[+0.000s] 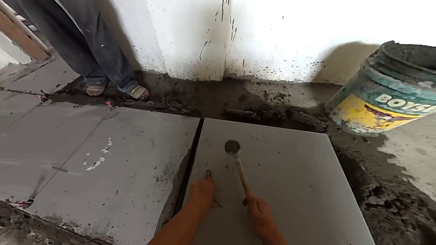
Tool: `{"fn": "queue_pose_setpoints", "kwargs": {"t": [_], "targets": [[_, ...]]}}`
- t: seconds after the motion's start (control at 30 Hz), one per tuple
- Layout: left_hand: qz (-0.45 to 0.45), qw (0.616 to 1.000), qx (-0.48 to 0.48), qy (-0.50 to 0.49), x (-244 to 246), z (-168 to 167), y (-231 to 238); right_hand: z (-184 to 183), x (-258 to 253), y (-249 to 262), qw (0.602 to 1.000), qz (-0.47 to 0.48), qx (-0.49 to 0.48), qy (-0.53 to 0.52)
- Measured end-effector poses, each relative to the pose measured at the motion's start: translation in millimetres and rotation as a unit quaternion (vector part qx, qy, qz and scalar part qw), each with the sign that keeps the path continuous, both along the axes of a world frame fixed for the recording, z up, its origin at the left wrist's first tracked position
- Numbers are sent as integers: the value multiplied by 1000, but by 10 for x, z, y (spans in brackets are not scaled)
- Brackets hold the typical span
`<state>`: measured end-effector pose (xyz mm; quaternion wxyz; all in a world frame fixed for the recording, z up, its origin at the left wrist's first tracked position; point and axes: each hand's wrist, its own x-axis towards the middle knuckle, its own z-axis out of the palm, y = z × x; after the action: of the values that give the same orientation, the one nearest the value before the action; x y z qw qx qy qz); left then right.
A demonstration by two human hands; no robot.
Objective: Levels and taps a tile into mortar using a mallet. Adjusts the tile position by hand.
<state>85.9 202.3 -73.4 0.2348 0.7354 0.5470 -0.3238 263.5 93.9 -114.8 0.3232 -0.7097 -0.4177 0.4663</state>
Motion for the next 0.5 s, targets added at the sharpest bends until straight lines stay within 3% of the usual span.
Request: {"fn": "queue_pose_setpoints", "kwargs": {"t": [0.2,0.27,0.37,0.43,0.5], "targets": [[15,1000,-9,-13,-26,-46,-20,97,-162,471,1000,18,10,9],[11,1000,-7,-15,-13,-38,-29,73,-130,695,999,31,-33,-2],[10,1000,-4,-21,-18,-65,-16,253,-175,1055,999,4,-34,20],[6,1000,-3,-23,-37,-84,-12,207,-208,1216,1000,-6,-1,16],[7,999,0,-31,-36,-90,-32,158,-199,1383,999,2,-40,5]]}}
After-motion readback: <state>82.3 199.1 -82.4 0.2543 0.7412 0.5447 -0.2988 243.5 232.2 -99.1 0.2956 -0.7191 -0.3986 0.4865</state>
